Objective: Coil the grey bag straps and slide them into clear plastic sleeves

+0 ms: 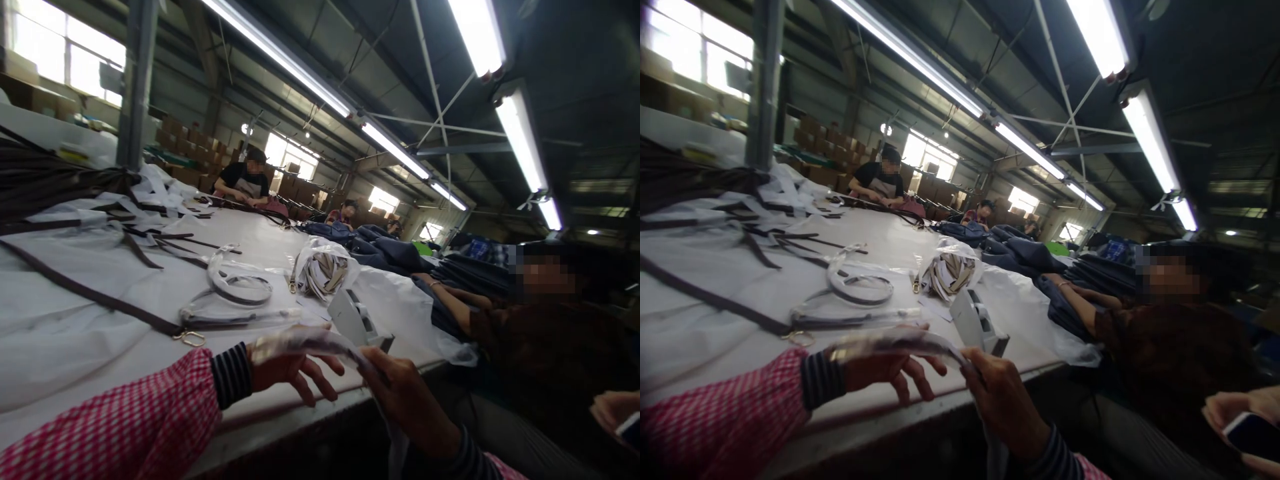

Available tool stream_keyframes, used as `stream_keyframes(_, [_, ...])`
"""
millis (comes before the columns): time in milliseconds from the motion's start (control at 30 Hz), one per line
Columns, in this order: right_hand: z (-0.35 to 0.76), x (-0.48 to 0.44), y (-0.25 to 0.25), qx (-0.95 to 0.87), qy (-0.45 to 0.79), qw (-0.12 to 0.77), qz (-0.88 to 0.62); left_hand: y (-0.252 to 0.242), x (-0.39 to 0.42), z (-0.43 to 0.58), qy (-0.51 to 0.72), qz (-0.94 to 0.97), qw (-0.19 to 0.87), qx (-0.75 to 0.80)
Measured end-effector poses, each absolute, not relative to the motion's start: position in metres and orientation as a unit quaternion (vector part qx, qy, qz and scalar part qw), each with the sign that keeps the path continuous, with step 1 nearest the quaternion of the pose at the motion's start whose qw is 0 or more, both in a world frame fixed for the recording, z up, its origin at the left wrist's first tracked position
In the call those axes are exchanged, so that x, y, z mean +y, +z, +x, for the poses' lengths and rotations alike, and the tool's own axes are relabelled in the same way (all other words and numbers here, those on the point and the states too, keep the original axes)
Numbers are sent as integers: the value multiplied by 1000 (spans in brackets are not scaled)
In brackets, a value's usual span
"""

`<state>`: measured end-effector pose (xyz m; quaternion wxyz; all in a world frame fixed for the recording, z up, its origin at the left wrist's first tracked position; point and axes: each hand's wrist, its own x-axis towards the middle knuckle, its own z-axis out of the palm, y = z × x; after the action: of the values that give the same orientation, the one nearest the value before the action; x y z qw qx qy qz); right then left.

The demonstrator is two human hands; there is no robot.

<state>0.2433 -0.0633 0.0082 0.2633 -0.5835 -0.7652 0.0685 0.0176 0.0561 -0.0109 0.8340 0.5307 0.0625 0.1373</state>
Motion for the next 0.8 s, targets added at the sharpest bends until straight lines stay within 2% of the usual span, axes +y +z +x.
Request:
stream_keyframes(200, [277,-64,10,-784,-182,293,-517,-28,15,44,67,534,839,82])
stream_keyframes(333, [300,-62,14,-731,-276,326,-533,-38,3,53,112,526,839,85])
stream_keyframes(467, [315,-61,12,-707,-272,352,-549,-40,-3,57,167,525,829,92])
stream_keyframes(800, [302,-46,8,-689,-141,448,-552,-7,-24,48,217,592,765,131])
